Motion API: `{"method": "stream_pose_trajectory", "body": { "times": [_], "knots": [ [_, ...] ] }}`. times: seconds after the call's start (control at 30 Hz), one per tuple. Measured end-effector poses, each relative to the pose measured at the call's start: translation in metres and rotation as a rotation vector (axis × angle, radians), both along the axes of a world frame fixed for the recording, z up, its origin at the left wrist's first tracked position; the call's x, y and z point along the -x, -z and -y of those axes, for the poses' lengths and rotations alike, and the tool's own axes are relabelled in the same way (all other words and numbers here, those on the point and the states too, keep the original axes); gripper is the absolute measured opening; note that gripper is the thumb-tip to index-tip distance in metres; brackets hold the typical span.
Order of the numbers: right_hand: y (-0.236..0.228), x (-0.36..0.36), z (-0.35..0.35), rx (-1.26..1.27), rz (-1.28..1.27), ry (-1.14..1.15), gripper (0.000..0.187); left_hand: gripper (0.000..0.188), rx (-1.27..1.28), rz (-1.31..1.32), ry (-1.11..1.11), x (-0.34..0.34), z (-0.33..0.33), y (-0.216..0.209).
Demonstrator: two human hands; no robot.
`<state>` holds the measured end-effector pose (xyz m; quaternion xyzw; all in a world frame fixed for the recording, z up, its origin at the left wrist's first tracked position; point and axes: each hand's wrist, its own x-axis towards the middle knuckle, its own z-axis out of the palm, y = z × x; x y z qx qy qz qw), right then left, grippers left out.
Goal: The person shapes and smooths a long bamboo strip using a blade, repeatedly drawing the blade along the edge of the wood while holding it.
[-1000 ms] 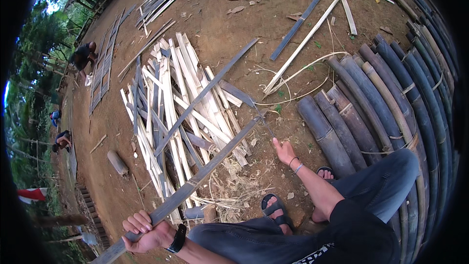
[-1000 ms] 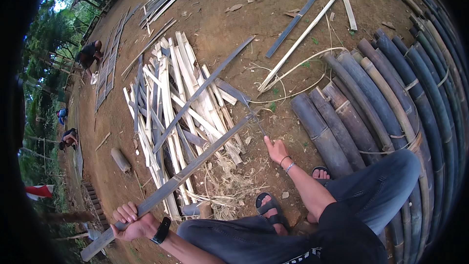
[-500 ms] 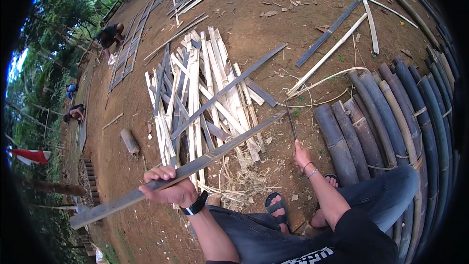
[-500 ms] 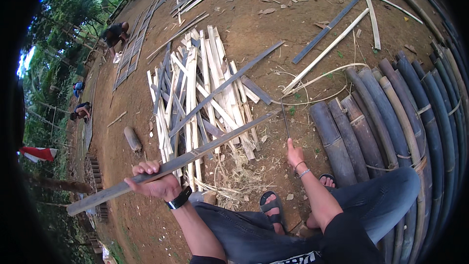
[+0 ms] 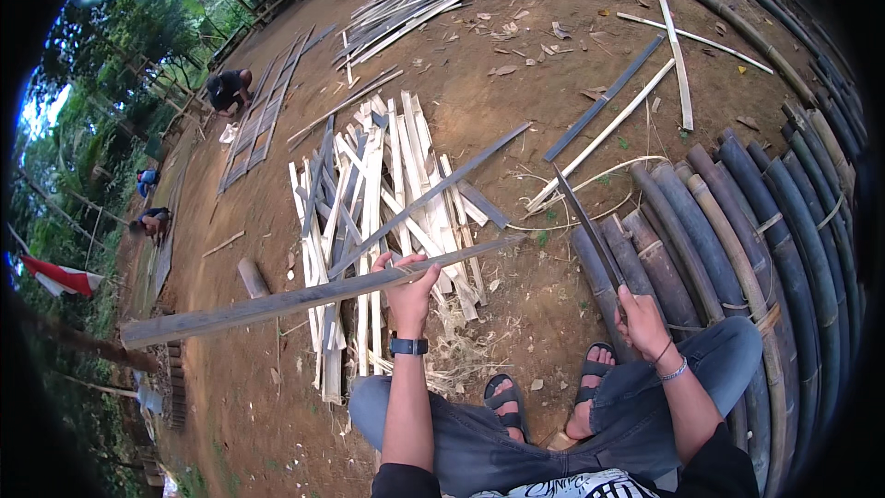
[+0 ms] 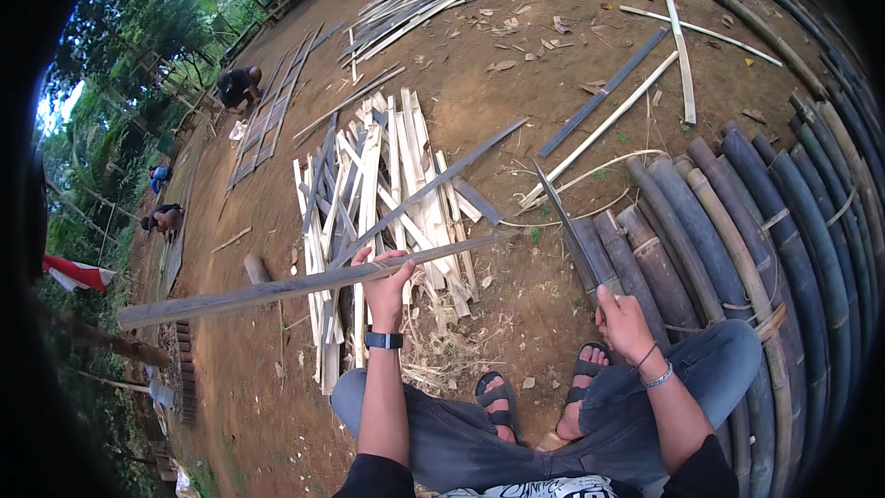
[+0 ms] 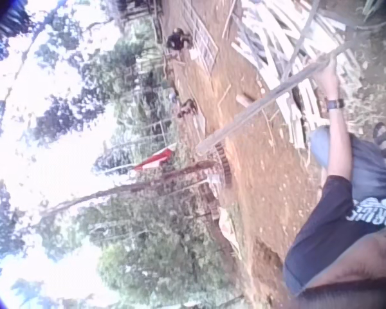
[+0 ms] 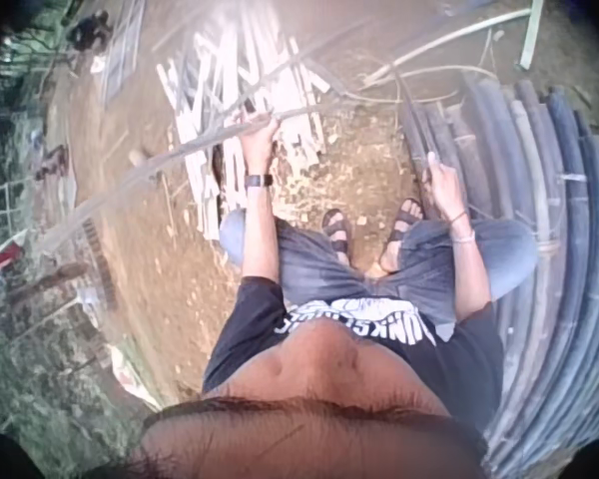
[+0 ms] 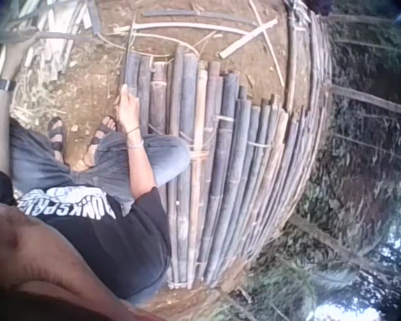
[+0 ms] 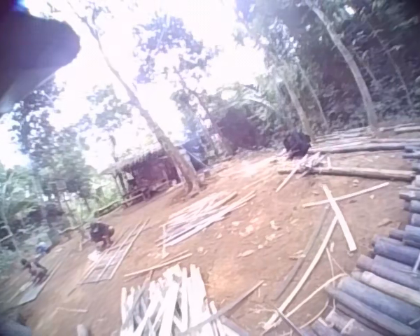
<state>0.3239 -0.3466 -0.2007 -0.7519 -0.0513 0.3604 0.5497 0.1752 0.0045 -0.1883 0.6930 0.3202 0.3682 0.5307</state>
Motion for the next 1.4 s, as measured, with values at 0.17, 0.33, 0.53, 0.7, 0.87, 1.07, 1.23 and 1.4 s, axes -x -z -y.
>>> {"method": "stream_pose_trajectory", "body": {
  "times": [0.17, 0.33, 0.53, 0.7, 0.87, 1.07, 1.23, 1.4],
  "knots": [
    [0.004, 0.005, -0.007, -0.155, -0.112, 0.06, 0.061, 0.069, 0.061, 0.02, -0.007, -0.004, -0.002, -0.005],
    [0.005, 0.007, -0.01, -0.128, -0.027, -0.022, 0.062, 0.065, 0.063, 0.155, -0.127, -0.01, 0.005, 0.001],
    [0.0, 0.01, -0.011, -0.11, -0.053, -0.018, 0.062, 0.061, -0.118, 0.025, -0.096, -0.012, -0.002, 0.003],
    [-0.004, 0.011, -0.013, -0.125, -0.063, -0.044, 0.06, 0.064, -0.076, 0.033, 0.007, -0.01, -0.002, -0.001],
    [-0.009, 0.012, -0.014, -0.14, -0.088, -0.046, 0.059, 0.066, -0.072, 0.037, 0.072, -0.007, -0.001, -0.006],
    [-0.005, 0.012, -0.015, -0.106, -0.064, -0.057, 0.059, 0.065, -0.086, 0.011, 0.099, -0.007, 0.001, -0.008],
    [-0.006, 0.012, -0.016, -0.088, -0.071, -0.065, 0.059, 0.061, -0.111, 0.019, 0.094, -0.009, 0.004, -0.008],
    [-0.004, 0.013, -0.016, -0.082, -0.069, -0.067, 0.059, 0.06, -0.105, 0.041, 0.1, -0.009, 0.002, -0.006]
  ]
}}
